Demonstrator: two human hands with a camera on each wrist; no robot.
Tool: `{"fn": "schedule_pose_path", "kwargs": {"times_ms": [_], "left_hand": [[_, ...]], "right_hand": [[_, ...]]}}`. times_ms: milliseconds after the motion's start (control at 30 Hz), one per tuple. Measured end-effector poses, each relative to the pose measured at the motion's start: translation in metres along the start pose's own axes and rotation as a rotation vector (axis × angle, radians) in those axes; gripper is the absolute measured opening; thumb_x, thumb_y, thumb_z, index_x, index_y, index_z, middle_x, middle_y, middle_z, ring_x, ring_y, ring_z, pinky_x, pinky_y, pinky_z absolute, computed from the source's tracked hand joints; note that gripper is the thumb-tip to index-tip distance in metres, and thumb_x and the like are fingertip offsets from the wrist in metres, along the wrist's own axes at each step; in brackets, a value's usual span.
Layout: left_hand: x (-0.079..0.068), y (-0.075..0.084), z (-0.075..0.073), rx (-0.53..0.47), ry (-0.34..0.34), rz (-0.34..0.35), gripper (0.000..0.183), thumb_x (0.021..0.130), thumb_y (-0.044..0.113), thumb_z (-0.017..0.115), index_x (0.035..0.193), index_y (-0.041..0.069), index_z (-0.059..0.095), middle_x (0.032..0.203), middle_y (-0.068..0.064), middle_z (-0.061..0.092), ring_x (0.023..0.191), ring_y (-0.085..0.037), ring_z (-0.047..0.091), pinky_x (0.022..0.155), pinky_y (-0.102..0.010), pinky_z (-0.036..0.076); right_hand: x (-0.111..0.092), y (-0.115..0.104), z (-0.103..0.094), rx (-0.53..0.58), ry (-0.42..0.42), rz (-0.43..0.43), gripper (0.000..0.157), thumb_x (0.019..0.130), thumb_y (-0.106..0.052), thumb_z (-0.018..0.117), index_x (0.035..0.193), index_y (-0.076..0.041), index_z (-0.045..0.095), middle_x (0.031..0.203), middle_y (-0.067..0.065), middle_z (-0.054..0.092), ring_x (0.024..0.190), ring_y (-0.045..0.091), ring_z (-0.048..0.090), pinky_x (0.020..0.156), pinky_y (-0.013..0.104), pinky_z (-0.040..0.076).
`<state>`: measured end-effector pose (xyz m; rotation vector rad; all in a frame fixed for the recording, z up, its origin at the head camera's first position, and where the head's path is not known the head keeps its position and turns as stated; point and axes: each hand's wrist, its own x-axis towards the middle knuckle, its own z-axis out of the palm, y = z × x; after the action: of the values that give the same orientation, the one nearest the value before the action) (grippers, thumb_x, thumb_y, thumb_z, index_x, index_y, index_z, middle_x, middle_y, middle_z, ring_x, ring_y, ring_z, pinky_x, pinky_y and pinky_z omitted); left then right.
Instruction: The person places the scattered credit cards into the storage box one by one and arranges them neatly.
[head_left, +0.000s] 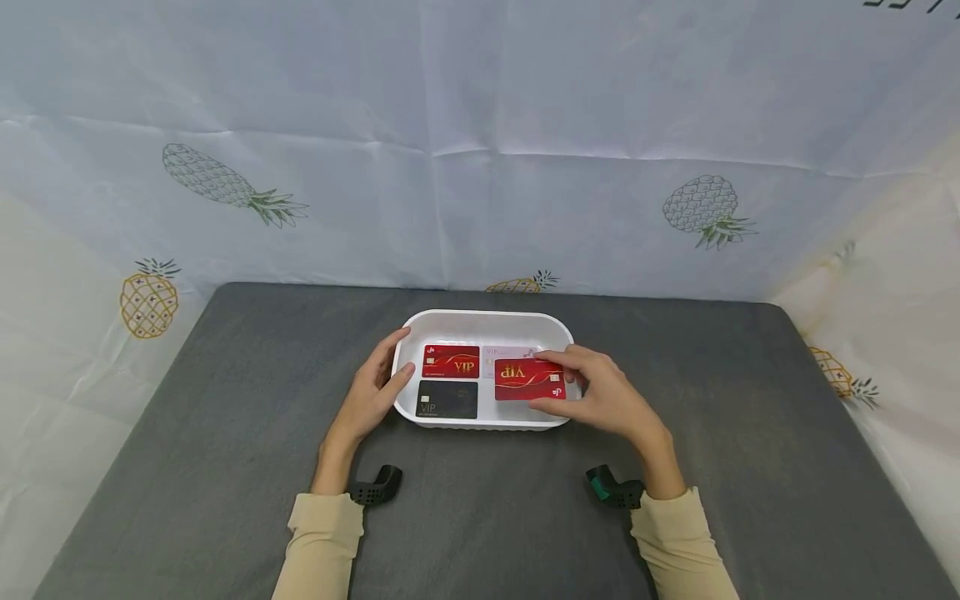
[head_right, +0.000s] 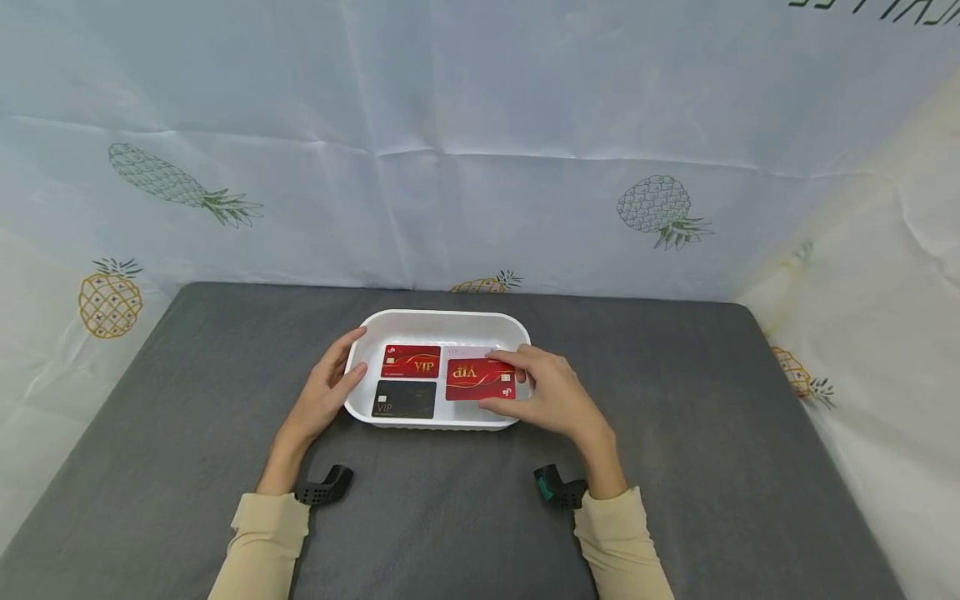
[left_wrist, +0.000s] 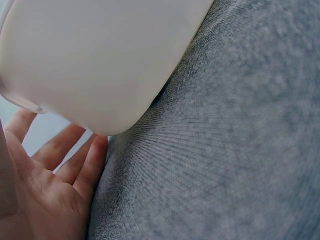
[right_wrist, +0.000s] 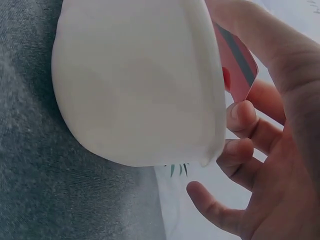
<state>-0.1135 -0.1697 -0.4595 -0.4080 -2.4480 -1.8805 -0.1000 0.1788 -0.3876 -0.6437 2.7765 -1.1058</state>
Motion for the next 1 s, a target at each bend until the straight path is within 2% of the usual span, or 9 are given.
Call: {"fn": "schedule_pose_path", "kwargs": {"times_ms": [133, 367, 533, 667, 833, 1000], "left_hand": [[0.0, 0.001, 0.0, 0.003, -0.002, 0.004, 0.059, 0.102, 0.013, 0.059, 0.157, 0.013, 0.038, 0.159, -0.02, 0.043, 0.145, -0.039, 0.045, 0.101, -0.006, 0.037], [0.001, 0.002, 0.0, -0.01, -0.005, 0.011, 0.059, 0.103, 0.012, 0.059, 0.157, 0.012, 0.038, 0.158, -0.021, 0.043, 0.145, -0.04, 0.045, 0.101, -0.007, 0.037], [0.001, 0.002, 0.0, -0.001, -0.002, 0.006, 0.059, 0.102, 0.012, 0.059, 0.157, 0.012, 0.038, 0.159, -0.021, 0.043, 0.145, -0.039, 0.045, 0.103, -0.01, 0.038], [0.001, 0.003, 0.0, 0.003, -0.001, 0.009, 0.059, 0.102, 0.012, 0.059, 0.157, 0.011, 0.038, 0.158, -0.021, 0.044, 0.143, -0.04, 0.047, 0.101, -0.012, 0.04], [0.001, 0.002, 0.0, -0.009, -0.004, 0.013, 0.059, 0.102, 0.011, 0.059, 0.157, 0.01, 0.038, 0.158, -0.022, 0.043, 0.144, -0.041, 0.045, 0.1, -0.007, 0.038], [0.0, 0.002, 0.0, -0.005, -0.005, 0.007, 0.059, 0.103, 0.012, 0.058, 0.157, 0.012, 0.038, 0.158, -0.022, 0.044, 0.144, -0.04, 0.046, 0.099, -0.007, 0.038]], "right_hand": [[0.002, -0.004, 0.005, -0.023, 0.01, -0.013, 0.068, 0.077, -0.027, 0.09, 0.138, -0.009, 0.065, 0.111, 0.006, 0.069, 0.093, 0.017, 0.055, 0.073, 0.028, 0.053], [0.01, -0.01, 0.02, -0.144, 0.042, -0.072, 0.065, 0.075, -0.036, 0.09, 0.133, -0.014, 0.069, 0.106, 0.002, 0.073, 0.087, 0.01, 0.058, 0.085, 0.039, 0.041], [0.011, -0.01, 0.026, -0.157, 0.046, -0.034, 0.065, 0.075, -0.038, 0.09, 0.132, -0.013, 0.07, 0.108, 0.003, 0.074, 0.09, 0.011, 0.059, 0.086, 0.041, 0.042], [0.013, -0.01, 0.026, -0.158, 0.026, -0.001, 0.064, 0.075, -0.04, 0.09, 0.13, -0.012, 0.071, 0.099, 0.001, 0.072, 0.086, 0.011, 0.056, 0.082, 0.038, 0.04], [0.015, -0.013, 0.026, -0.181, -0.029, 0.046, 0.064, 0.076, -0.043, 0.089, 0.13, -0.013, 0.071, 0.089, -0.003, 0.068, 0.08, 0.01, 0.054, 0.074, 0.031, 0.039], [0.017, -0.015, 0.025, -0.206, -0.08, 0.082, 0.063, 0.078, -0.047, 0.086, 0.13, -0.016, 0.071, 0.072, -0.006, 0.057, 0.071, 0.009, 0.049, 0.068, 0.03, 0.035]]}}
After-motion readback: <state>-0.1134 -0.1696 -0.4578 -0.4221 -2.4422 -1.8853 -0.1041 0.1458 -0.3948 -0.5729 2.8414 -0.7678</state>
